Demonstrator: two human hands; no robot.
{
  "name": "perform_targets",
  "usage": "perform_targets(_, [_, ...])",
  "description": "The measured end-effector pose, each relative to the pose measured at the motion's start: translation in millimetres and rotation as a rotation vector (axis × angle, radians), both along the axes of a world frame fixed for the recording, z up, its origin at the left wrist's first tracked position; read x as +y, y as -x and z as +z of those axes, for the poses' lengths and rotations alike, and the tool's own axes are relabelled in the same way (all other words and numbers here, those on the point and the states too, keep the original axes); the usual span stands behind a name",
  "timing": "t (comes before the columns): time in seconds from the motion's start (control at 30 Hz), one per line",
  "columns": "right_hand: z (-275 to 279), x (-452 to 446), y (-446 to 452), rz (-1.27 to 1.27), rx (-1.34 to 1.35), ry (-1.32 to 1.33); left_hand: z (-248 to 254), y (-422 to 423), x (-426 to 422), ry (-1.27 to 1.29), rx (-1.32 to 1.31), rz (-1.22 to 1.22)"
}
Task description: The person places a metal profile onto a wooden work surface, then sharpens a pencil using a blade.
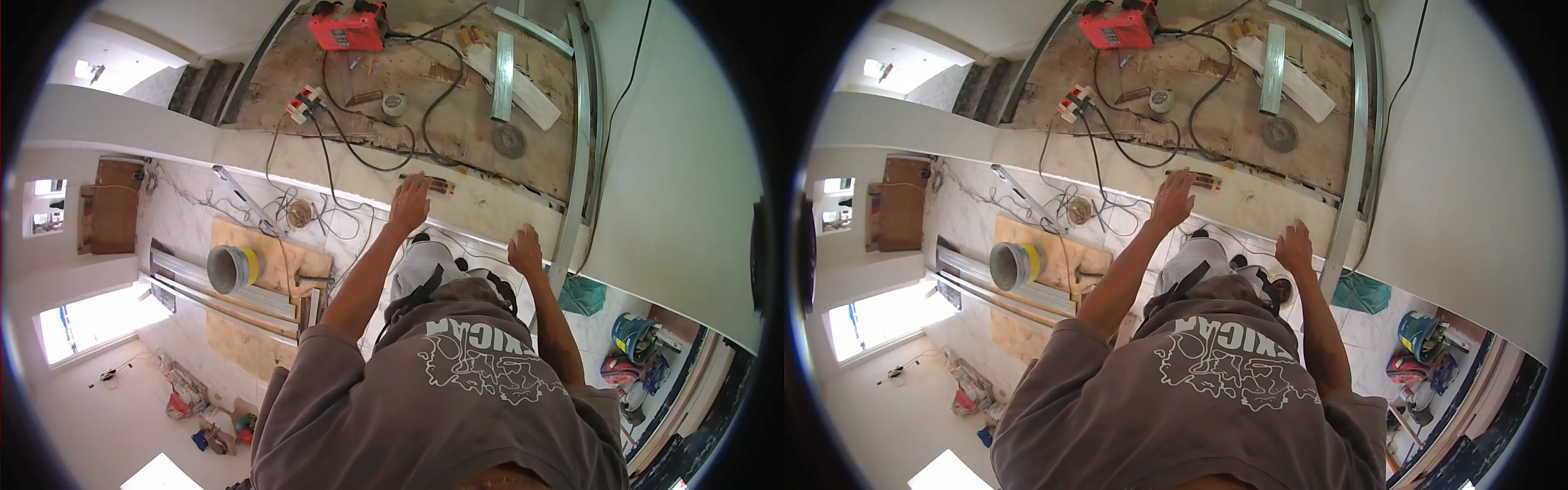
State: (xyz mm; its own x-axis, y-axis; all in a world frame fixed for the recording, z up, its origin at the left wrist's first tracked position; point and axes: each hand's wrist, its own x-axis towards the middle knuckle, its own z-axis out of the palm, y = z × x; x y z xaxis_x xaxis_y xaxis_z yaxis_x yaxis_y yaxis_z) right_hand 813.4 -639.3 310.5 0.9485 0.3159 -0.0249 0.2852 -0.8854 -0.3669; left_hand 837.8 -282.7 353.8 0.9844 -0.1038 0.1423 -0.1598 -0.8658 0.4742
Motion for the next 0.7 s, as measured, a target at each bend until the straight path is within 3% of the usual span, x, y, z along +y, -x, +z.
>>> perform_targets(0.07, [5,7,0,-0.027,0.000,0.042,-16,-9,2,-0.083,0.028,-0.029])
perform_targets(0.17, [40,28,-11,-0.129,0.298,0.058,-23,-14,3,-0.127,-0.037,-0.052])
perform_targets(0.27, [46,50,-21,-0.073,0.166,-0.113,-21,-22,9,-0.097,-0.039,-0.090])
perform_targets(0.53, [65,139,-55,0.106,0.150,-0.215,-11,-22,12,0.175,0.002,-0.305])
perform_targets(0.7, [55,150,-62,0.067,0.402,-0.193,3,-19,6,0.280,0.023,-0.388])
